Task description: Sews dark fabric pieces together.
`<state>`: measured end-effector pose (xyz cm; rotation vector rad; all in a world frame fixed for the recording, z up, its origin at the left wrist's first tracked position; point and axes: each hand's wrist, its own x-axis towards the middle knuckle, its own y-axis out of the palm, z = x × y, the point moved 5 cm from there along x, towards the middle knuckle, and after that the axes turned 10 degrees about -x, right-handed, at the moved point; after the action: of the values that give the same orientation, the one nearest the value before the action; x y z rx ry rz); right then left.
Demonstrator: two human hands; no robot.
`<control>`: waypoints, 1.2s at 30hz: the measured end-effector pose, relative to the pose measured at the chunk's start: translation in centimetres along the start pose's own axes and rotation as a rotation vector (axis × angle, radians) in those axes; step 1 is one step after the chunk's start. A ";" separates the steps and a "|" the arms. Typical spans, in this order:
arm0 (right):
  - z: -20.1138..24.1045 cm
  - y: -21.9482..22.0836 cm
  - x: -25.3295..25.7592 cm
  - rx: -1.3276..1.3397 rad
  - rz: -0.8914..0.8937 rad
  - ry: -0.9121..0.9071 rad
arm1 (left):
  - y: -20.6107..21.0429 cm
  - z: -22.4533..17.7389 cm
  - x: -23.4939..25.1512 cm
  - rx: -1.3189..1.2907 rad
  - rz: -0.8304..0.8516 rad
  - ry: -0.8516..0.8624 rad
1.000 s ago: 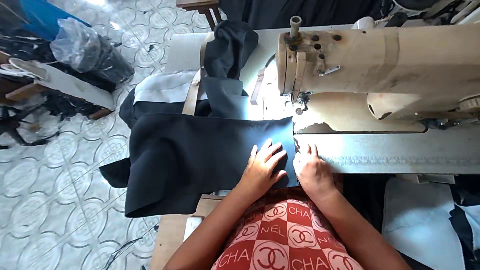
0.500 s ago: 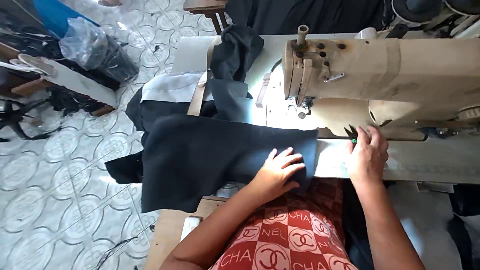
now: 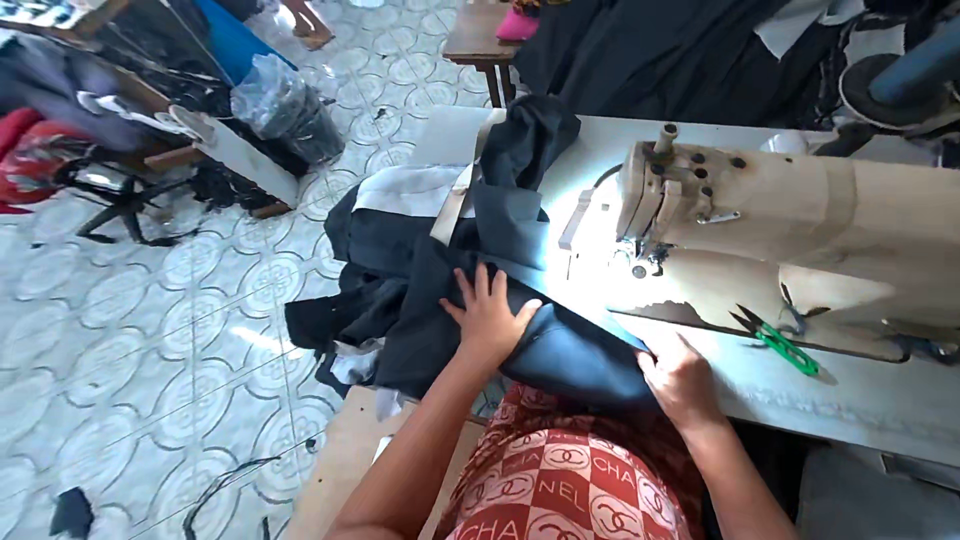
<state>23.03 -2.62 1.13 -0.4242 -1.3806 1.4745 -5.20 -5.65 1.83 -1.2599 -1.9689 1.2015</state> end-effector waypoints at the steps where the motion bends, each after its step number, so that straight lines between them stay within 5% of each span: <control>1: 0.4 0.1 -0.2 -0.004 0.010 0.007 | 0.3 -0.1 1.6 0.008 0.019 0.005; 10: 1.9 0.8 0.5 0.034 0.060 0.162 | -0.1 -0.5 13.3 -0.029 0.135 0.419; 13: 1.2 0.0 0.4 0.178 0.117 0.226 | -1.9 -0.4 12.8 -0.084 0.002 0.579; 16: 0.2 -1.0 -0.2 0.375 0.087 0.245 | -4.6 0.2 8.3 0.025 -0.152 0.290; 19: 0.9 -2.5 -0.8 0.547 0.197 0.243 | -5.3 2.6 6.1 0.030 -0.017 -0.042; 23: 4.0 -3.6 -0.9 0.868 0.461 0.144 | -11.3 2.8 4.7 -0.055 -0.074 0.020; 28: 7.5 -1.9 0.0 1.151 0.476 0.166 | -19.8 -2.3 6.6 -0.041 -0.366 0.133; 32: 7.1 1.3 1.4 1.053 0.255 0.220 | -14.4 -7.0 11.6 -0.043 -0.291 0.379; 36: 5.2 1.7 0.7 0.302 0.201 0.113 | -2.0 -5.4 12.3 0.064 -0.068 0.276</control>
<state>17.82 -4.44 1.37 -0.4550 -1.0276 1.7636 -7.31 7.25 5.67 -1.2427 -1.7453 0.9906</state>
